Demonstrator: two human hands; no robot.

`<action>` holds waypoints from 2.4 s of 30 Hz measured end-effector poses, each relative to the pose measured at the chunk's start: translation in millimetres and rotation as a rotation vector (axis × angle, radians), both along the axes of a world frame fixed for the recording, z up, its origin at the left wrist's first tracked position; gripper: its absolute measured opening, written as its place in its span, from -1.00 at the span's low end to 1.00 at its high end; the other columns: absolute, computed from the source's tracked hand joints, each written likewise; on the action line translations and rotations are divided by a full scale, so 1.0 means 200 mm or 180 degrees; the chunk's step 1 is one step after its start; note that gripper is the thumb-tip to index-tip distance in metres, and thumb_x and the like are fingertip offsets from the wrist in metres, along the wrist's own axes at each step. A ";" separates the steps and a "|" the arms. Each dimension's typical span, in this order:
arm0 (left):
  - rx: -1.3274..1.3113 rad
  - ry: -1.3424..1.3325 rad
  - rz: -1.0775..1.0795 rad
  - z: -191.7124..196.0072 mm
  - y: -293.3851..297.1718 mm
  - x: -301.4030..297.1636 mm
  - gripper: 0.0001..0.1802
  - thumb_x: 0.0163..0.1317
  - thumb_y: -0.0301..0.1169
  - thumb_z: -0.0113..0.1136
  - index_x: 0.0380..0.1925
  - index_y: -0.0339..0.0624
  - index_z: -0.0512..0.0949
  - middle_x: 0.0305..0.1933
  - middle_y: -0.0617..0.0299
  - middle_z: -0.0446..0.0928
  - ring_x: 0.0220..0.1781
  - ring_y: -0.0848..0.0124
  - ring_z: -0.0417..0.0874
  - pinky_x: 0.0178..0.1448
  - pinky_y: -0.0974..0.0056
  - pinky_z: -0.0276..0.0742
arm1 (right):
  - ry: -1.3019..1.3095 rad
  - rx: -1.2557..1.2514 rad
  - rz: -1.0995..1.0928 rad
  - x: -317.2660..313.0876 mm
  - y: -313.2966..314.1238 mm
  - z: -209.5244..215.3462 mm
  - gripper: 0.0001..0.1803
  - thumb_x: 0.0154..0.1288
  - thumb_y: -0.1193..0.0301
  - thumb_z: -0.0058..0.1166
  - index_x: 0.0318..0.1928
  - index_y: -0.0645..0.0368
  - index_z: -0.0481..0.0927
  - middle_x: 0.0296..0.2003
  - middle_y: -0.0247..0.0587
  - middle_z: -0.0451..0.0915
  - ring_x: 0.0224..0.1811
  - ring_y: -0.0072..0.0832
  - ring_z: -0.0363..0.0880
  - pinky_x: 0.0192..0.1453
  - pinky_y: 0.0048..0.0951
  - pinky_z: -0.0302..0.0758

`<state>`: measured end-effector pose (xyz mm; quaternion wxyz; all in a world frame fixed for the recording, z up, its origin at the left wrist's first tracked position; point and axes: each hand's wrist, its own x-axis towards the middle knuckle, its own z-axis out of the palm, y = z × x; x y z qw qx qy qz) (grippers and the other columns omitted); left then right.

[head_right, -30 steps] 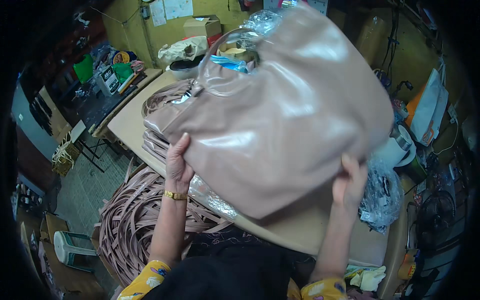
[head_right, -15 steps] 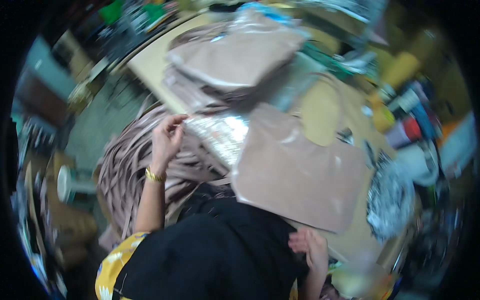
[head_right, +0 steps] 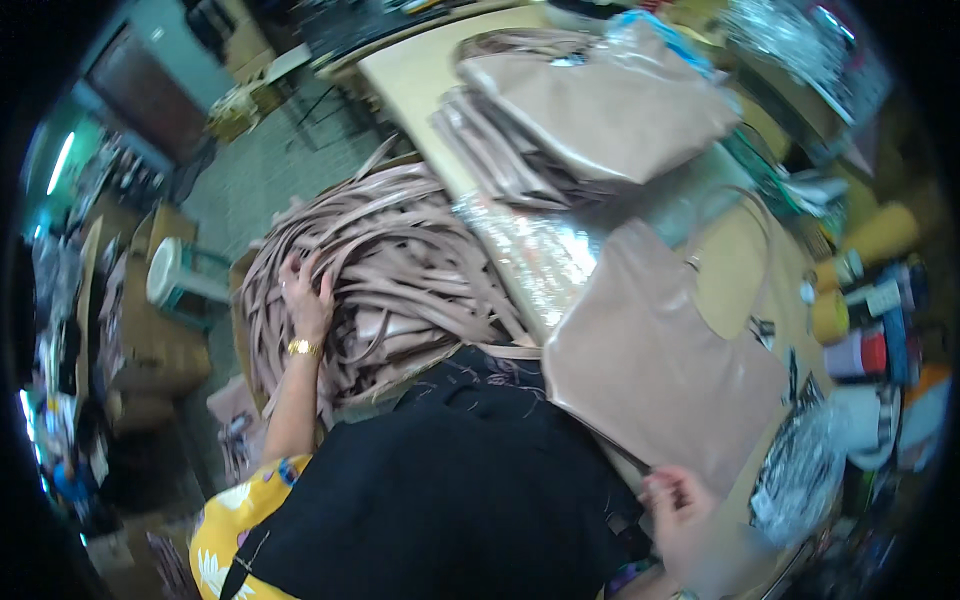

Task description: Checking the straps and removing loose threads from a leather handbag using shears.

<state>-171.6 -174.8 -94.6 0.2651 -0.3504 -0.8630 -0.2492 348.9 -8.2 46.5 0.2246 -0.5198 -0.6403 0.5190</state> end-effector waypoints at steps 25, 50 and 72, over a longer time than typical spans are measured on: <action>0.0352 -0.3347 -0.3160 1.14 0.29 0.36 -0.65 0.13 -0.18 0.26 -0.44 -0.31 0.58 -0.56 0.41 0.45 -0.54 0.69 0.32 -0.49 0.52 0.17 | -0.3051 0.2882 -0.1493 0.64 1.62 -0.43 -0.65 0.28 0.23 -0.03 -0.14 0.29 0.54 -0.27 0.11 0.61 -0.19 0.06 0.57 -0.09 -0.07 0.48; -0.0418 -0.4851 -0.4018 0.60 1.22 0.44 -0.87 0.16 -0.36 0.24 -0.48 -0.12 0.53 -0.62 0.57 0.30 -0.62 0.72 0.15 -0.54 0.54 -0.03 | 0.1003 -0.0895 0.1554 0.10 0.53 0.25 -0.66 0.22 0.43 0.06 -0.07 0.45 0.53 -0.49 -0.14 0.65 -0.39 -0.54 0.61 -0.18 -0.58 0.44; -0.0132 -0.1303 -0.4724 0.87 1.10 1.09 -0.15 -0.15 -0.15 0.45 0.19 -0.24 0.38 0.20 -0.06 0.37 0.25 0.07 0.37 0.33 0.11 0.26 | 0.2473 -0.1134 0.1000 -0.06 0.52 0.32 -0.62 0.26 0.38 0.07 -0.02 0.41 0.43 -0.22 -0.02 0.59 -0.69 -0.72 0.34 -0.61 -0.68 0.30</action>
